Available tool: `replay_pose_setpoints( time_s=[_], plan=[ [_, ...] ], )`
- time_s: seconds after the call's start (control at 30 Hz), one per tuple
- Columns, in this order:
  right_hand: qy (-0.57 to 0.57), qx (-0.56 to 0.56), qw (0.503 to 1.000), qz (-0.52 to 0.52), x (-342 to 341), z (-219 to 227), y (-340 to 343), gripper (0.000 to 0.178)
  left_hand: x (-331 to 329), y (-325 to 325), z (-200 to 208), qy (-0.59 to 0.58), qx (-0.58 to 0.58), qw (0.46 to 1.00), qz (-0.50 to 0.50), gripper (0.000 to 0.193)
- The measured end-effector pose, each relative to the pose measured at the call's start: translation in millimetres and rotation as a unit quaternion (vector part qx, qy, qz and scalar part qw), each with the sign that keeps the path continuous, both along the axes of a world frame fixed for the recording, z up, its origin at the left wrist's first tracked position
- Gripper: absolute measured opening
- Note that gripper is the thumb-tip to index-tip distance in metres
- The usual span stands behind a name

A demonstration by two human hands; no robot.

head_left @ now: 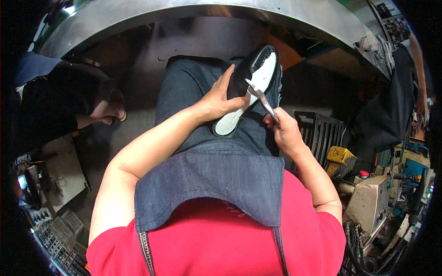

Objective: Lasting the edges of a shoe upper over the insole using a hand tool.

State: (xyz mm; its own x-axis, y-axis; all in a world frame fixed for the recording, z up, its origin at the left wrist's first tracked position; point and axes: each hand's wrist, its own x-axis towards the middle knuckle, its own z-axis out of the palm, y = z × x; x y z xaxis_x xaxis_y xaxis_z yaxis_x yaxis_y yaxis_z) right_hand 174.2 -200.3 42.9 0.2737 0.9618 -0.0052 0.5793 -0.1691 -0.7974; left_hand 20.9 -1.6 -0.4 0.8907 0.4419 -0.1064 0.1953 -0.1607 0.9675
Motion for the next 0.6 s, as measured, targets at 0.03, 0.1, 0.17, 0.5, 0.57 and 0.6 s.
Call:
replay_pose_setpoints(
  time_s=[0.03,0.1,0.17,0.5,0.57,0.6],
  plan=[
    [0.000,0.001,1.000,0.000,1.8,0.4,1.1,0.029,-0.3,1.9,-1.0,0.000,0.001,1.000,0.000,0.101],
    [-0.013,-0.052,0.998,0.028,8.0,5.4,3.4,0.031,1.1,5.0,-1.7,-0.007,-0.091,0.996,0.017,0.099],
    [0.091,-0.128,0.988,0.001,10.2,20.4,-1.3,0.033,5.6,7.9,-2.2,-0.015,-0.080,0.996,0.024,0.092],
    [0.112,-0.172,0.978,0.031,31.6,57.8,21.5,0.022,13.1,13.2,-5.4,0.012,0.027,0.999,0.024,0.080],
    [0.098,-0.179,0.979,0.029,31.3,64.1,25.3,0.024,13.7,12.8,-5.9,0.019,0.036,0.999,0.028,0.081],
    [0.089,-0.197,0.976,0.022,31.0,69.1,26.9,0.024,13.3,12.2,-5.2,0.031,0.041,0.998,0.030,0.082]
  ],
)
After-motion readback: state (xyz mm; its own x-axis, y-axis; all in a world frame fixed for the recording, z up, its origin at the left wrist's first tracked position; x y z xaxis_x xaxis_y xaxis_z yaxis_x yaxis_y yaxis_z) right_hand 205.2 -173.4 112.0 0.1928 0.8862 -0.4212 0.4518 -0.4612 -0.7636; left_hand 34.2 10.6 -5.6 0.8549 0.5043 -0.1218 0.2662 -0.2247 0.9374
